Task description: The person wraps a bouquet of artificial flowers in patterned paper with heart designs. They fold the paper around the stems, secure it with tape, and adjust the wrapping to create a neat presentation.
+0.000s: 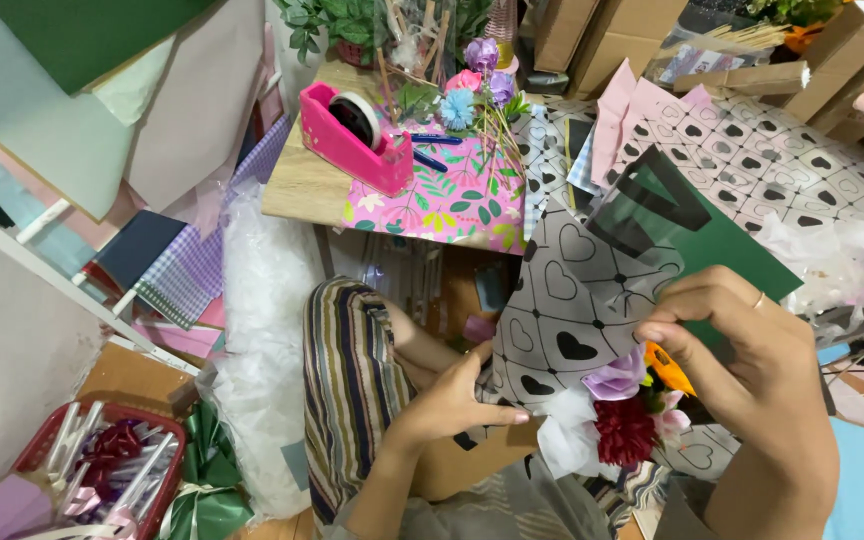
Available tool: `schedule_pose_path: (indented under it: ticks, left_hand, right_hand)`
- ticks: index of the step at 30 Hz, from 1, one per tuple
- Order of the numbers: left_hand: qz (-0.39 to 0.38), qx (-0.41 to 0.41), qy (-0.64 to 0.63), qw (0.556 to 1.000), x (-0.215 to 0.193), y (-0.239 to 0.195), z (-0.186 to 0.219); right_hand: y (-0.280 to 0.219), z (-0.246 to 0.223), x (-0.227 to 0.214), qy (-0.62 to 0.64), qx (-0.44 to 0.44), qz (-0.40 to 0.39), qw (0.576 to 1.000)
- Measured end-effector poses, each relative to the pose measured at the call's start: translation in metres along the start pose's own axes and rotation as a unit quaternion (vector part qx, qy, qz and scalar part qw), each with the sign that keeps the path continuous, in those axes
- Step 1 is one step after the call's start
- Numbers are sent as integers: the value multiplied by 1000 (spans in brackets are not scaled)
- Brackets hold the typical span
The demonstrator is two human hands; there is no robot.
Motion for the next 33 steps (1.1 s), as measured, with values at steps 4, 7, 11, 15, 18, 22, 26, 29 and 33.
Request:
schedule_pose_path:
  ticks: [4, 7, 11, 15, 18, 22, 26, 29, 33]
  left_hand:
    - [8, -36, -10, 999, -1, 3, -8]
    - [47, -53, -39, 997, -8, 4, -12]
    - [109, -54, -128, 984, -25, 8, -31]
    - [247, 56, -212, 944, -51, 7, -47]
    - [297, 36, -238, 924, -55, 15, -69]
    - [312, 16, -248, 917, -45, 31, -95]
    - [318, 40, -279, 905, -36, 37, -85]
    - [334, 65, -285, 896, -35, 38, -72]
    - [358, 13, -299, 885, -44, 22, -43]
  right_hand:
    - [4, -9, -6, -3, 1, 10, 1000]
    - [2, -11, -18, 6, 17, 17, 1000]
    - [-15, 1, -36, 39, 85, 77, 993]
    - [-34, 44, -71, 10, 149, 147, 978]
    - [-42, 95, -97, -26, 117, 143, 982]
    - [-28, 104, -93, -50, 116, 164, 978]
    - [-14, 147, -68, -11, 267, 195, 944]
    - [-25, 208, -31, -40, 420, 151, 894]
    - [-87, 353, 23, -36, 480, 168, 860]
Point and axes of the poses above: each hand's wrist, its own y-axis towards the middle knuckle, its own x-axis out of the palm, z = x × y, the point moved 6 cm from there along y, towards the middle knuckle, and after that the axes turned 15 degrees about z, right-handed, at the moved point
